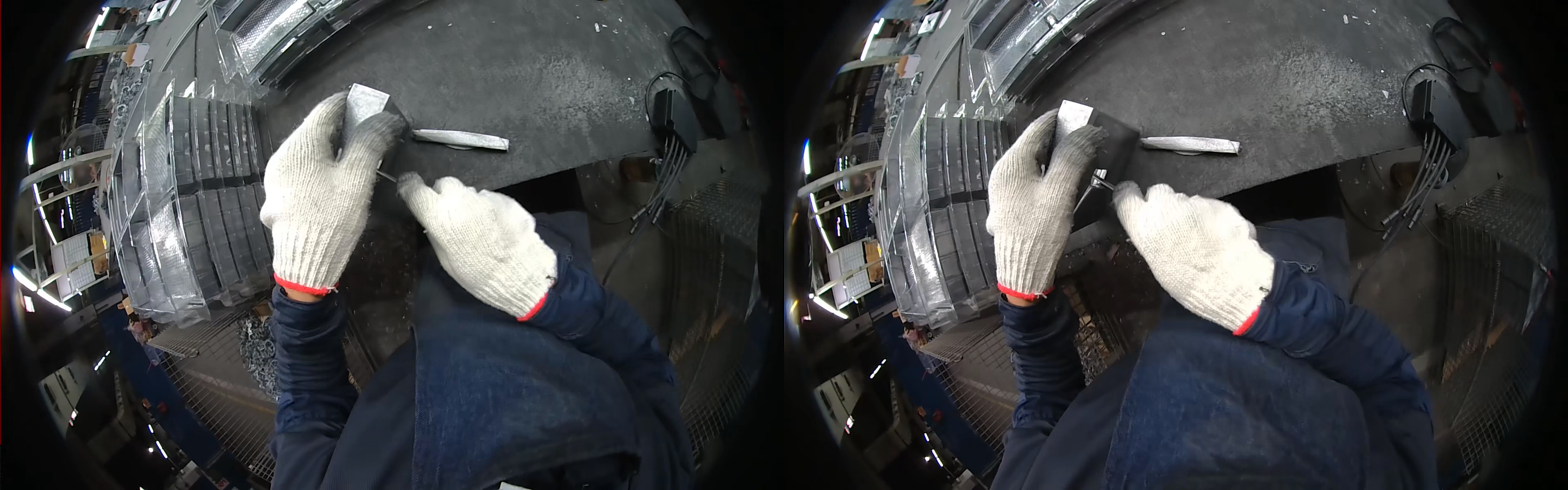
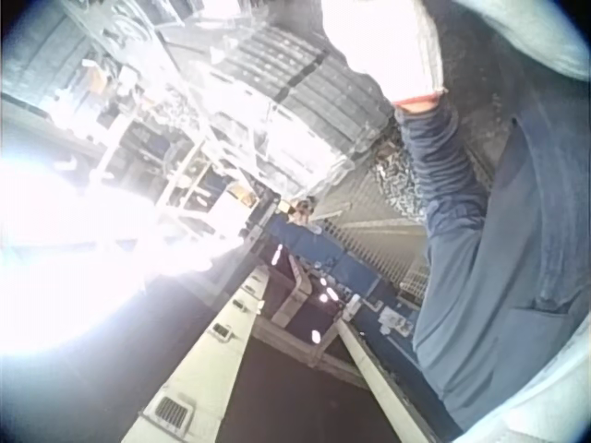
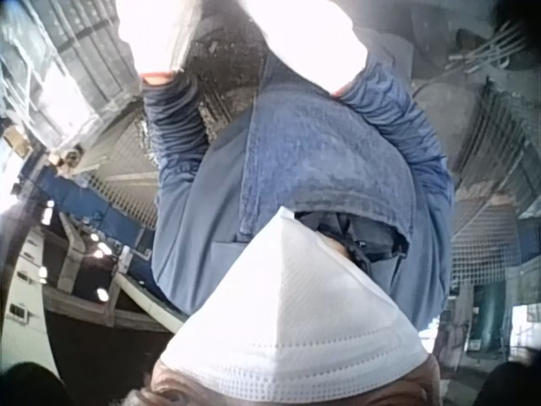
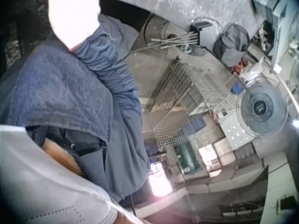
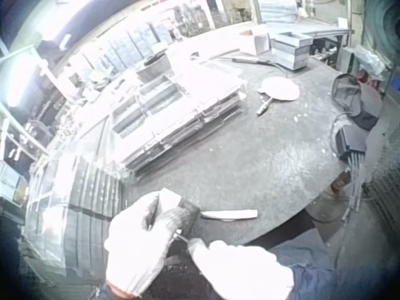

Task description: The person files down the edges of metal box enclosures with a metal file, smoothing them out.

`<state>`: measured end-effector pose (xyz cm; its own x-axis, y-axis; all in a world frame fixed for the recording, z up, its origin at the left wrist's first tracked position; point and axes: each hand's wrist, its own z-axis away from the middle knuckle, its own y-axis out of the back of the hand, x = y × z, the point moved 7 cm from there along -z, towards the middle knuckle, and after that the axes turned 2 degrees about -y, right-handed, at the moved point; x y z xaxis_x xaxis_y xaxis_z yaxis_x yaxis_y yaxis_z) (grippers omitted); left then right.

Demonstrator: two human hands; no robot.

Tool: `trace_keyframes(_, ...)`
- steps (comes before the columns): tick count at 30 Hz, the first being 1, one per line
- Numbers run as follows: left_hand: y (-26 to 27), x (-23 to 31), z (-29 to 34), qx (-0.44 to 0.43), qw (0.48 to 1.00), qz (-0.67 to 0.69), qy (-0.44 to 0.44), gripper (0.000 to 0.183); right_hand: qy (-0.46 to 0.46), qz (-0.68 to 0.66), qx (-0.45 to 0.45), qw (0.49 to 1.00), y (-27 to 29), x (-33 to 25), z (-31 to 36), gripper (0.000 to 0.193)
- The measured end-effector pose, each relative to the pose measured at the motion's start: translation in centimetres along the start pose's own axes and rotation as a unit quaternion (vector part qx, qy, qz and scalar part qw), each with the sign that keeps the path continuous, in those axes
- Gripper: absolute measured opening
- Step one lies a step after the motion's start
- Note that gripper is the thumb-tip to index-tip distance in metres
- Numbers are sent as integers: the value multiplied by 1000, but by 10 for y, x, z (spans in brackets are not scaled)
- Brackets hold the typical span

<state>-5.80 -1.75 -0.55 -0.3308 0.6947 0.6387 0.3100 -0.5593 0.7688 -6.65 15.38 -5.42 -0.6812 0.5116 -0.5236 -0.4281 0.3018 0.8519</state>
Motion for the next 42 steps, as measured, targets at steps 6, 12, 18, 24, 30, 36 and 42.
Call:
trace_keyframes(6,2,0,1,1,1000,31,-4,59,16,-37,84,996,-6,14,0,42)
trace_keyframes(12,4,0,-1,2,1000,10,-29,58,-10,-20,88,996,-3,11,-6,46)
trace_keyframes(18,1,6,1,-7,999,-11,-29,59,14,-8,96,995,-10,6,2,48)
trace_keyframes(24,5,5,0,8,996,-34,-78,58,7,-40,108,993,-16,5,3,46)
trace_keyframes(30,3,7,-1,0,997,-34,-75,62,19,-30,155,987,-9,24,1,29)
trace_keyframes(36,6,5,-1,-5,994,-23,-106,59,65,-116,233,963,-13,32,11,21)
trace_keyframes(42,6,-4,-2,20,976,-39,-213,56,9,-222,224,949,-13,32,-3,44)
